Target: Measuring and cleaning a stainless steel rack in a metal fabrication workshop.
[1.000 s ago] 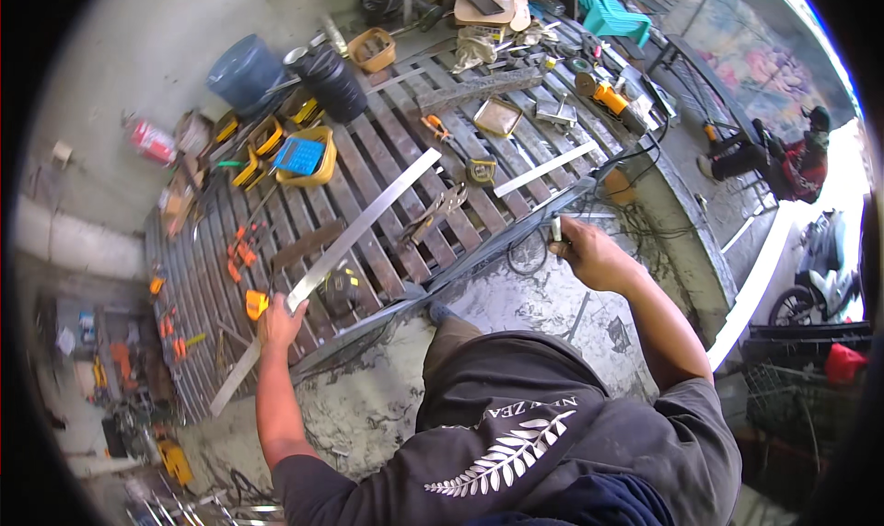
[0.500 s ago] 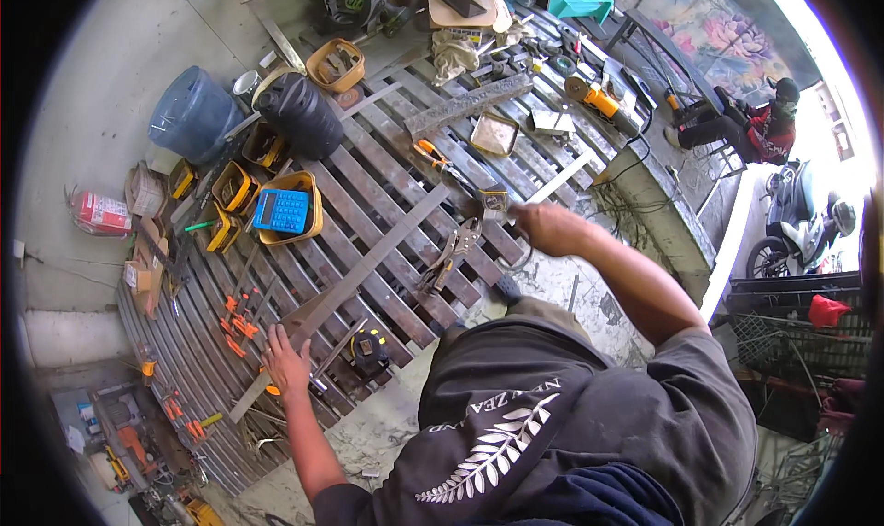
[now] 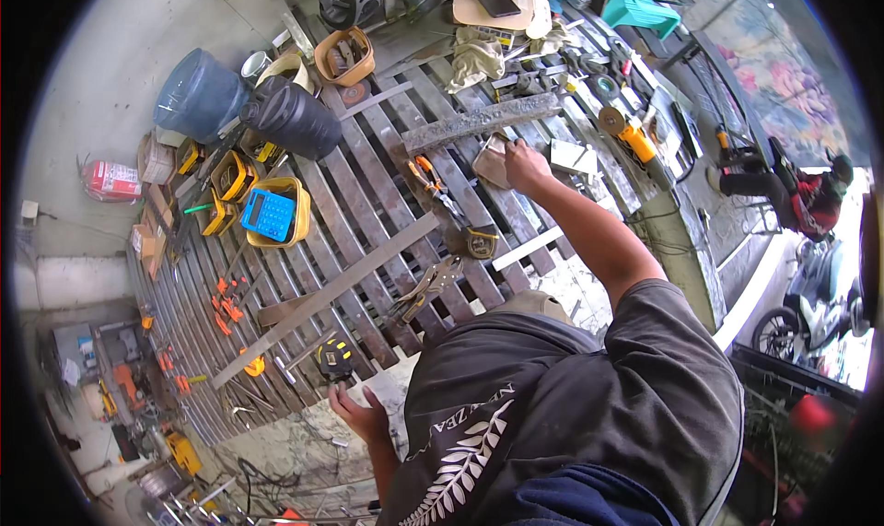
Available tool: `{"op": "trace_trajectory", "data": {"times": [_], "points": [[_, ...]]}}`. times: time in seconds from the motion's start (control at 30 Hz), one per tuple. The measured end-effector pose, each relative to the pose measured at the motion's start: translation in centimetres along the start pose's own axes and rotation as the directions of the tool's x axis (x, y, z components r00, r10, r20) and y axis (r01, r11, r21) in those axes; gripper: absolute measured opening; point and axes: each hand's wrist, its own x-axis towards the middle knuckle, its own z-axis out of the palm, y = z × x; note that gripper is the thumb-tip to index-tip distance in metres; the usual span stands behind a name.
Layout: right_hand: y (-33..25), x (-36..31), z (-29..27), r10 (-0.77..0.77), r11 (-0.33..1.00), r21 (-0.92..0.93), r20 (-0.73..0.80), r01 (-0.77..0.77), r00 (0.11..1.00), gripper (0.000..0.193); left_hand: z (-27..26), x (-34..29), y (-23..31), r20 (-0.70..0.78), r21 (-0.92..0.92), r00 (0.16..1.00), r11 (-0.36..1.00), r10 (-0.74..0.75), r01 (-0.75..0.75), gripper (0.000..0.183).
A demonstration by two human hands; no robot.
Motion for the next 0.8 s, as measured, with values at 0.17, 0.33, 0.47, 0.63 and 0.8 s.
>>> {"op": "trace_trajectory", "data": {"times": [0.17,0.33,0.47,0.63,0.8], "points": [[-0.4,1.7,-3.8,-0.175,0.984,-0.034,0.013,0.175,0.985,0.029,2.3,-8.3,5.9,0.119,-0.014,0.99,0.997,-0.079,0.082,0.053],[0.1,8.5,-7.4,-0.234,0.968,0.054,-0.181,0.247,0.955,0.026,5.4,-13.9,8.6,0.105,0.023,0.977,0.983,-0.184,0.183,0.055],[1.6,18.1,-8.8,-0.033,0.989,0.129,-0.312,0.076,0.949,0.032,4.7,-13.9,13.1,0.051,0.033,0.931,0.933,-0.361,0.359,0.054],[2.6,24.5,-8.5,-0.242,0.967,-0.024,-0.378,0.252,0.893,0.037,3.6,-16.8,15.4,0.013,0.06,0.897,0.896,-0.441,0.44,0.053],[-0.5,17.8,-16.4,-0.486,0.154,0.925,-0.235,0.347,0.842,0.022,3.2,-19.6,17.3,-0.064,-0.009,0.81,0.812,-0.583,0.584,0.053]]}}
